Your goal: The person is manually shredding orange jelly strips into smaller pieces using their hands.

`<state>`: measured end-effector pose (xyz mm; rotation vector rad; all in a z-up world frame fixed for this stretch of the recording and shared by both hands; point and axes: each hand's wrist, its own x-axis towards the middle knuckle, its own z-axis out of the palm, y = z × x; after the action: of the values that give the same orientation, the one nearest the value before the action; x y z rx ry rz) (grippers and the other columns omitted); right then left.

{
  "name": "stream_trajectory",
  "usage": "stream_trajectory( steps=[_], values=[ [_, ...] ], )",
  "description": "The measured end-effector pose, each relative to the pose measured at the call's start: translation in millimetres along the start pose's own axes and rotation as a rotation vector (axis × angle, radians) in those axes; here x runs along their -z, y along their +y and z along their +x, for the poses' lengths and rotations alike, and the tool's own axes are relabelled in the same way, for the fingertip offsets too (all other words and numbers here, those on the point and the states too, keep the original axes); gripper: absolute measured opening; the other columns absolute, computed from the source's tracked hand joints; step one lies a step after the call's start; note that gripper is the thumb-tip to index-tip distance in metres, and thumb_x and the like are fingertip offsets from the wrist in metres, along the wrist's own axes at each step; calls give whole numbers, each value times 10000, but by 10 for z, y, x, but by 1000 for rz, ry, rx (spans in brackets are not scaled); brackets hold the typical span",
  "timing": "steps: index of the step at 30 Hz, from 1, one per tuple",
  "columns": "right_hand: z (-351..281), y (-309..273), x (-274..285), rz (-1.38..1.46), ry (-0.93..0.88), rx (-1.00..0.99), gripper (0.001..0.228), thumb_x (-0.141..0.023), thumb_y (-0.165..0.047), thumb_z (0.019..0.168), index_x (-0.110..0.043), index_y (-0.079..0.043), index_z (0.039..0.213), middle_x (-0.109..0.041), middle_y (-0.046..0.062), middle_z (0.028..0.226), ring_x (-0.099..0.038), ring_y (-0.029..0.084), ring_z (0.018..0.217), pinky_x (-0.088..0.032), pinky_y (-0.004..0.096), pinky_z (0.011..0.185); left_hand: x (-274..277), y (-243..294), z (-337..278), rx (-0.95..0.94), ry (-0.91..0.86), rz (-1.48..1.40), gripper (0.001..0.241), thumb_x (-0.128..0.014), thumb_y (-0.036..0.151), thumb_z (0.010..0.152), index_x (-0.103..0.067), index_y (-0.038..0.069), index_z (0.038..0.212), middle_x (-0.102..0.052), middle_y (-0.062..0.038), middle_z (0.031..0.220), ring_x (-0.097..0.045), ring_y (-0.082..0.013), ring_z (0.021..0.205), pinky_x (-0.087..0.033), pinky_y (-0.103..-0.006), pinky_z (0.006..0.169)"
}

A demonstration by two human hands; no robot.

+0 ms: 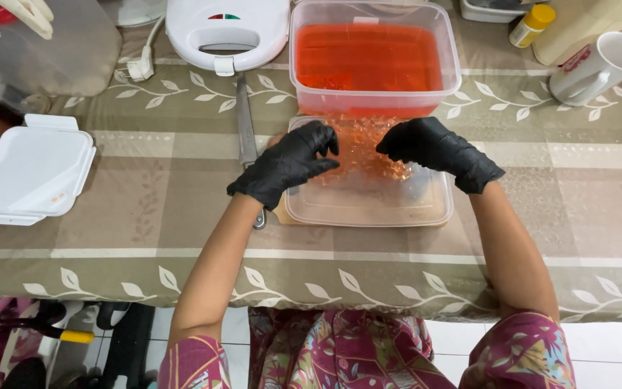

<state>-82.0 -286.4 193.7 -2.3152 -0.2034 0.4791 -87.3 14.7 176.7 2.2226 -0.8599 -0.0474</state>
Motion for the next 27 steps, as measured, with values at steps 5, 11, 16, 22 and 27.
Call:
stream_trajectory(
  steps=[5, 11, 16, 22, 27],
  values=[
    [19, -8, 62, 294, -50, 83, 256, -696, -23, 891, -761, -24, 1138, -775, 215, 984, -765, 304, 895, -627, 396, 802, -463, -390, -80, 68, -97, -44, 387, -843, 407, 837, -623, 225, 1098, -596, -39, 984, -669, -278, 997, -560, -371, 886],
    [-120, -197, 119, 497, -35, 91, 302, -685, 33, 872, -715, 56, 1171, -755, 246, 1046, -759, 344, 963, -620, 431, 858, -738, -553, -136, 71, -71, -78, 462, -723, 306, 965, -551, 162, 1368, -605, -146, 1269, -578, -353, 1250, -486, -447, 1081],
    [-169, -356, 126, 493, 28, 87, 297, -693, 61, 854, -723, 68, 1150, -752, 237, 1017, -759, 352, 920, -618, 432, 849, -1060, -823, -115, 78, -75, 45, 629, -687, 358, 990, -425, 251, 1552, -503, -145, 1513, -484, -321, 1390, -435, -427, 1170],
    [194, -559, 142, 495, 124, 228, 268, -649, 76, 897, -715, 23, 1152, -742, 210, 1003, -763, 323, 923, -633, 403, 834, -807, -364, -166, 259, -18, -22, 584, -657, 289, 1009, -484, 115, 1539, -508, -214, 1530, -446, -310, 1436, -345, -395, 1244],
    [770, -528, 53, 248, 322, 458, 119, -675, 77, 977, -738, 9, 1050, -765, 144, 982, -756, 221, 796, -651, 301, 642, -672, -324, -186, -139, 55, 39, 230, -581, -23, 843, -512, 116, 1013, -535, -120, 969, -564, -335, 794, -412, -439, 629]
  ],
)
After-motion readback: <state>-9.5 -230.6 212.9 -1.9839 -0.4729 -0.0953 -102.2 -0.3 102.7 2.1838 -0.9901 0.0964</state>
